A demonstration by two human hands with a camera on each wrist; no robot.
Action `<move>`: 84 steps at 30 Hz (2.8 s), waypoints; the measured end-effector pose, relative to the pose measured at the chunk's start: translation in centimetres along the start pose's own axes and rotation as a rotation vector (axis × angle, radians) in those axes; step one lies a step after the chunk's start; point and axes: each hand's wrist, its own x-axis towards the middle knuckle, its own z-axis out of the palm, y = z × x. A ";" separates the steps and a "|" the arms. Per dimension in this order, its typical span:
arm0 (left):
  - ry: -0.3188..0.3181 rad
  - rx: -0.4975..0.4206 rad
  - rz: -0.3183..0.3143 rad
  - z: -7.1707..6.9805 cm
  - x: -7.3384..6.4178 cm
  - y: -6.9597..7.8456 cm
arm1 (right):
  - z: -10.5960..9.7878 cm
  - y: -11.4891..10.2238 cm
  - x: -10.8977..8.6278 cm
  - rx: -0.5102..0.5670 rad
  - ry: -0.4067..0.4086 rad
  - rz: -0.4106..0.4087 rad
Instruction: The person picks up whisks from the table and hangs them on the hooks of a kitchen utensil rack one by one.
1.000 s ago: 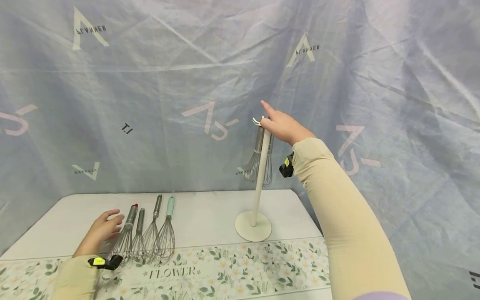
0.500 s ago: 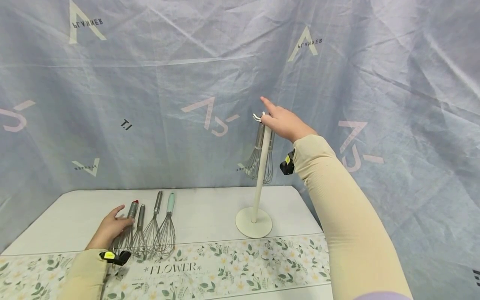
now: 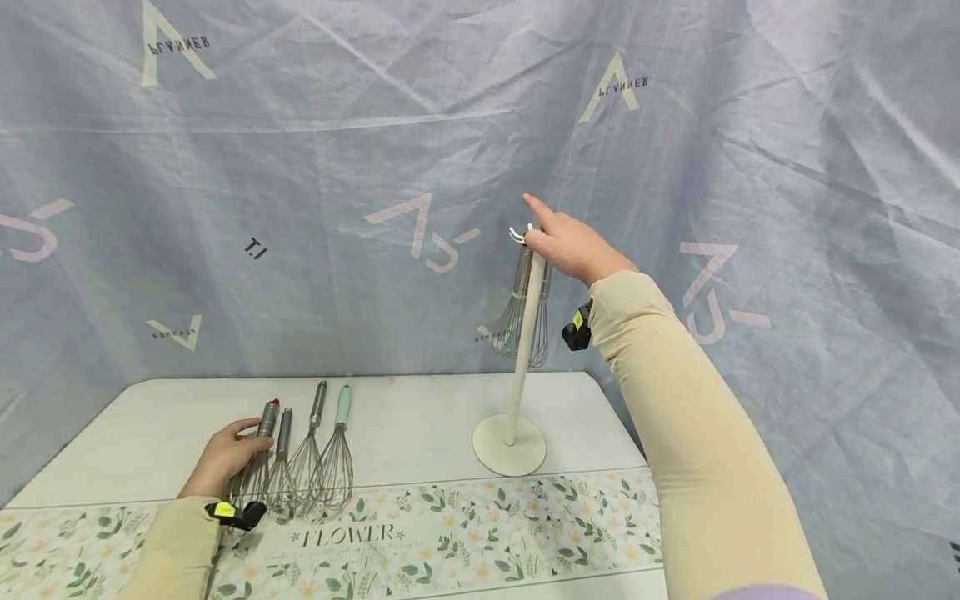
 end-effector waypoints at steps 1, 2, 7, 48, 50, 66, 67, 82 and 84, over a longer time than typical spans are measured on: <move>0.004 0.005 -0.001 0.0 0.0 0.0 | 0.0 0.0 0.0 0.002 0.001 -0.001; 0.009 0.008 -0.002 0.0 0.0 0.0 | 0.1 0.0 0.0 0.004 0.000 0.000; 0.036 0.014 -0.003 0.2 0.0 -0.1 | 0.2 0.0 0.0 0.004 0.003 -0.003; 0.209 0.076 0.266 -2.6 -0.7 11.5 | 0.1 0.4 0.3 -0.008 0.011 -0.008; 0.187 0.057 0.274 -2.7 -0.7 12.3 | 0.1 0.4 0.2 -0.006 0.010 -0.008; 0.064 0.003 0.362 -2.5 -1.1 19.9 | 0.2 0.0 -0.2 -0.031 0.014 -0.005; 0.060 0.004 0.366 -2.4 -1.1 20.4 | 0.2 0.0 -0.2 -0.035 0.015 -0.006; 0.004 0.025 0.465 -1.1 -1.3 26.1 | 0.3 -0.4 -0.3 -0.021 0.022 -0.005; 0.000 0.034 0.475 -1.0 -1.4 26.7 | 0.3 -0.5 -0.2 -0.025 0.027 -0.006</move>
